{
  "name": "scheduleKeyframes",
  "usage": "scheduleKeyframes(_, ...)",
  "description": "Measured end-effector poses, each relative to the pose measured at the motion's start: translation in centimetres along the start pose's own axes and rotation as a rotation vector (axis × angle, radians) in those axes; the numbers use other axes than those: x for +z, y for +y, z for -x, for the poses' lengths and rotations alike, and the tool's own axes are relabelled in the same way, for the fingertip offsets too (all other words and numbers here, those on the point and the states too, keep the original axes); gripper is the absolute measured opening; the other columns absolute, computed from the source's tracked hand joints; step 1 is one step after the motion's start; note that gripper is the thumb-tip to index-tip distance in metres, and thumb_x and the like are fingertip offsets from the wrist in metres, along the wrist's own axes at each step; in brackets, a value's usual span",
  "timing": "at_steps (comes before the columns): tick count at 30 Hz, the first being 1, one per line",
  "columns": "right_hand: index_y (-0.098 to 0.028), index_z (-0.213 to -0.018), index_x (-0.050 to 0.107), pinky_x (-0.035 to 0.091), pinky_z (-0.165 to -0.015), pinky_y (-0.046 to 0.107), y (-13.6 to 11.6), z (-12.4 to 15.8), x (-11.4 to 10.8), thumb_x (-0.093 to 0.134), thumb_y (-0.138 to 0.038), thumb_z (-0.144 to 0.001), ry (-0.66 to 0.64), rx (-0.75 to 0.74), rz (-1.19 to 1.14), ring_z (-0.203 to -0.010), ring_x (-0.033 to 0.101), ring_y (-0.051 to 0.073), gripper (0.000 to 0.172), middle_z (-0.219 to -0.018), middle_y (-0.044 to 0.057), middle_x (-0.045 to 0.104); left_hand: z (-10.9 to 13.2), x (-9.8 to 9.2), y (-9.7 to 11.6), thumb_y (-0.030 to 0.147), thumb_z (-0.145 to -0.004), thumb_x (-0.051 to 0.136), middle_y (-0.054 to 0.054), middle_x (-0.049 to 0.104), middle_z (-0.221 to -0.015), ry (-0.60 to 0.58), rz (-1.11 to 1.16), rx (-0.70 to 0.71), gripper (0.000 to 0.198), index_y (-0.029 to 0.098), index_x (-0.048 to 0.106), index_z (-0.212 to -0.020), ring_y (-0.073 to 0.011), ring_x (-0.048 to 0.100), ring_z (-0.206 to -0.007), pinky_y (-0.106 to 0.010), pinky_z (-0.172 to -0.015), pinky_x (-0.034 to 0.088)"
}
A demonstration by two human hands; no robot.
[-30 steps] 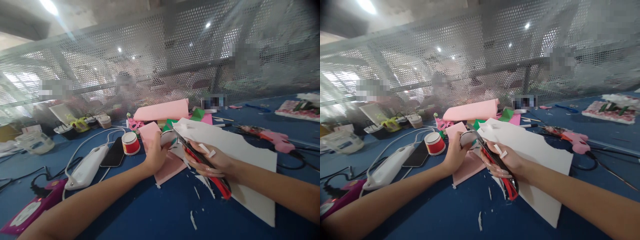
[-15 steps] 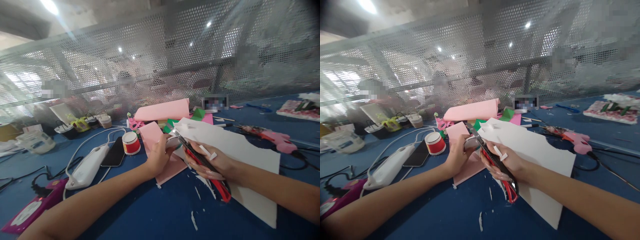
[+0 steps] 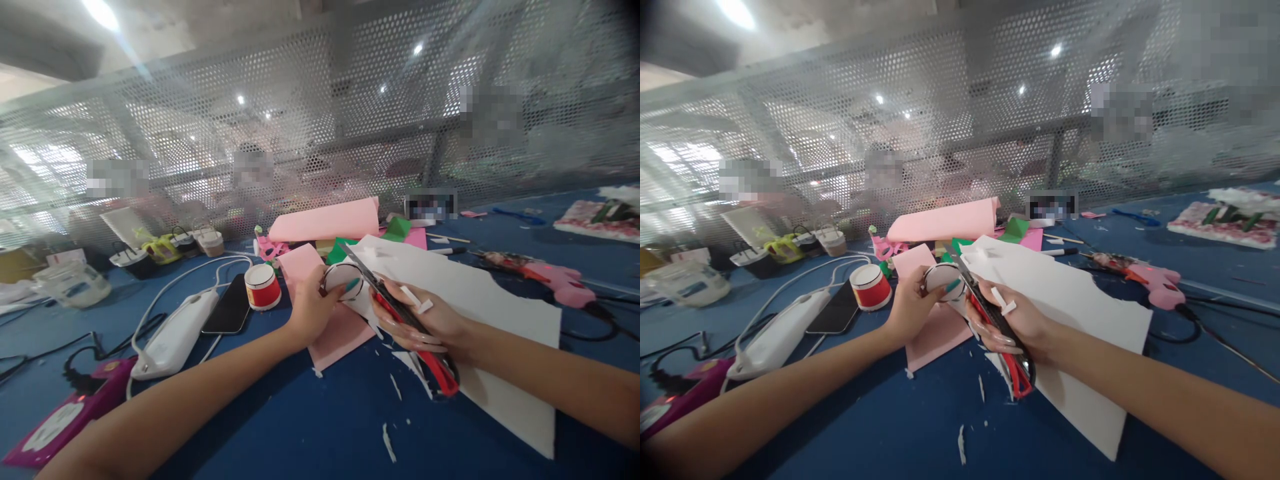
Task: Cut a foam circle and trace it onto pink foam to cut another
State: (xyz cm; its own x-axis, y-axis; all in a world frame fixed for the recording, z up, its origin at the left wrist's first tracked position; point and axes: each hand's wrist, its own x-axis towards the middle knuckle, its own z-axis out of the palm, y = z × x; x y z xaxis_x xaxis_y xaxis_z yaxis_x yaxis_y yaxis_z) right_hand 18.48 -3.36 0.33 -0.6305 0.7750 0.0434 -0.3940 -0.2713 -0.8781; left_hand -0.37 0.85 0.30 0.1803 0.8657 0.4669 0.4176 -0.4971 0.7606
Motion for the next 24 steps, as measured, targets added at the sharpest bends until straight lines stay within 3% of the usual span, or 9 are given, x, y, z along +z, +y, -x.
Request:
scheduleKeyframes(9,-0.016,-0.061,0.047,0.02,-0.022,0.012,-0.28,0.09,-0.13,0.038,-0.048,-0.094,-0.052,0.047,-0.02,-0.023,0.022,0.001,0.048,-0.039,-0.007,0.041,0.2,0.01,0.26,0.02,-0.074,0.061,0.002,0.063,-0.072,-0.008,-0.063,0.034,0.017,0.017,0.058,-0.091,-0.0114,0.055,-0.063,-0.023,-0.056,0.044)
scheduleKeyframes(18,-0.018,-0.065,0.043,0.02,-0.022,0.013,0.06,-0.06,-0.94,0.037,-0.047,-0.095,-0.152,0.034,-0.082,-0.023,0.023,0.002,0.043,-0.042,-0.007,0.045,0.6,0.03,0.64,0.017,-0.073,0.062,0.004,0.06,-0.065,-0.031,-0.15,0.123,0.012,0.018,0.057,-0.085,-0.0084,0.05,-0.056,-0.02,-0.053,0.038)
scheduleKeyframes(24,-0.016,-0.066,0.049,0.022,-0.023,0.012,-0.34,0.15,-0.3,0.029,-0.055,-0.095,-0.122,0.057,0.029,-0.022,0.021,0.001,0.053,-0.039,-0.008,0.038,0.48,-0.01,0.89,0.015,-0.073,0.059,0.003,0.06,-0.068,-0.032,-0.108,0.043,0.01,0.018,0.057,-0.083,-0.0108,0.052,-0.063,-0.021,-0.056,0.04)
